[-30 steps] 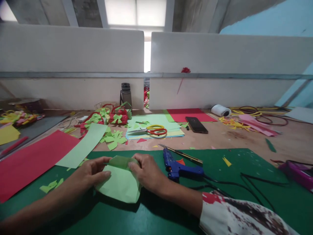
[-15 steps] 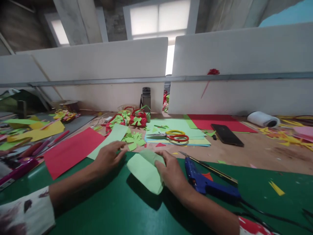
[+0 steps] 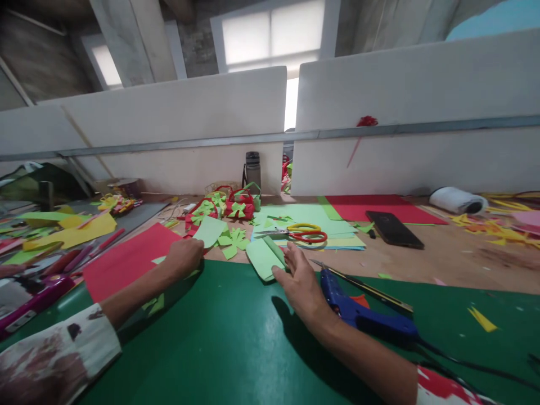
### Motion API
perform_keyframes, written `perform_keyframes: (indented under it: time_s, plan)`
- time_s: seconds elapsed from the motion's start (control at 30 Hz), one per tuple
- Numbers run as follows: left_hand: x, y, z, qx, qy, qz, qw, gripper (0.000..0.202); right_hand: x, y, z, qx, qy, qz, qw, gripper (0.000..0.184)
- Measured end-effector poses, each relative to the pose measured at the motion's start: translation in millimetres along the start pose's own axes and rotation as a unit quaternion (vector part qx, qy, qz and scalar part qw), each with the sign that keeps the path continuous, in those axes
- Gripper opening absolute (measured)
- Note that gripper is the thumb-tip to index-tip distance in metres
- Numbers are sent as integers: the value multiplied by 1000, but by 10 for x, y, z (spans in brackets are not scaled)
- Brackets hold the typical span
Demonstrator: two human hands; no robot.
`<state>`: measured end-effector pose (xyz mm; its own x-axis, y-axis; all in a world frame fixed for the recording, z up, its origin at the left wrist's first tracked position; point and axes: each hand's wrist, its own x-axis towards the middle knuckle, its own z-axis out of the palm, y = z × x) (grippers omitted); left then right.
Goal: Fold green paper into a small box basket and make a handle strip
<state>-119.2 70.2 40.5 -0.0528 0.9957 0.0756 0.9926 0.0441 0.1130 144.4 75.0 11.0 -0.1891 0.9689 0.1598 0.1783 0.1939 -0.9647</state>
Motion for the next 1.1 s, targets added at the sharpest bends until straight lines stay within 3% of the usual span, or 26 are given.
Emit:
perform_keyframes:
  time_s: [0.13, 0.27, 0.3, 0.37, 0.43, 0.57, 0.63, 0.73, 0.83, 1.1]
  plan:
    - [-148, 66, -162, 54, 122, 39, 990, 20, -54, -11, -26, -79, 16, -32, 996, 67]
    - [-474, 207, -166, 48, 228, 135, 963, 26, -196, -52, -77, -233, 42, -143, 961, 63]
    - [-577, 245, -127, 38, 258, 182, 948, 23, -233, -59, -97, -257, 47, -182, 948, 64]
    - [-784, 313, -18, 6, 356, 345, 869, 16, -302, -65, -141, -305, 53, -274, 911, 68]
    - [-957, 364, 105, -10, 338, 406, 849, 20, -363, -66, -180, -349, 43, -368, 861, 74]
    - [-1125, 413, 267, 29, 208, 436, 875, 23, -475, -61, -207, -408, 2, -482, 776, 76]
    - [-1136, 421, 282, 26, 155, 431, 888, 23, -527, -62, -202, -428, -17, -512, 745, 67]
    - [-1127, 432, 257, 14, 135, 431, 892, 22, -587, -65, -187, -458, -68, -539, 703, 44]
    - [-1126, 452, 230, -2, 138, 441, 887, 22, -614, -50, -164, -461, -94, -537, 700, 30]
    - [-1162, 458, 225, 6, 95, 439, 893, 24, -678, 25, -161, -446, -173, -450, 754, 28]
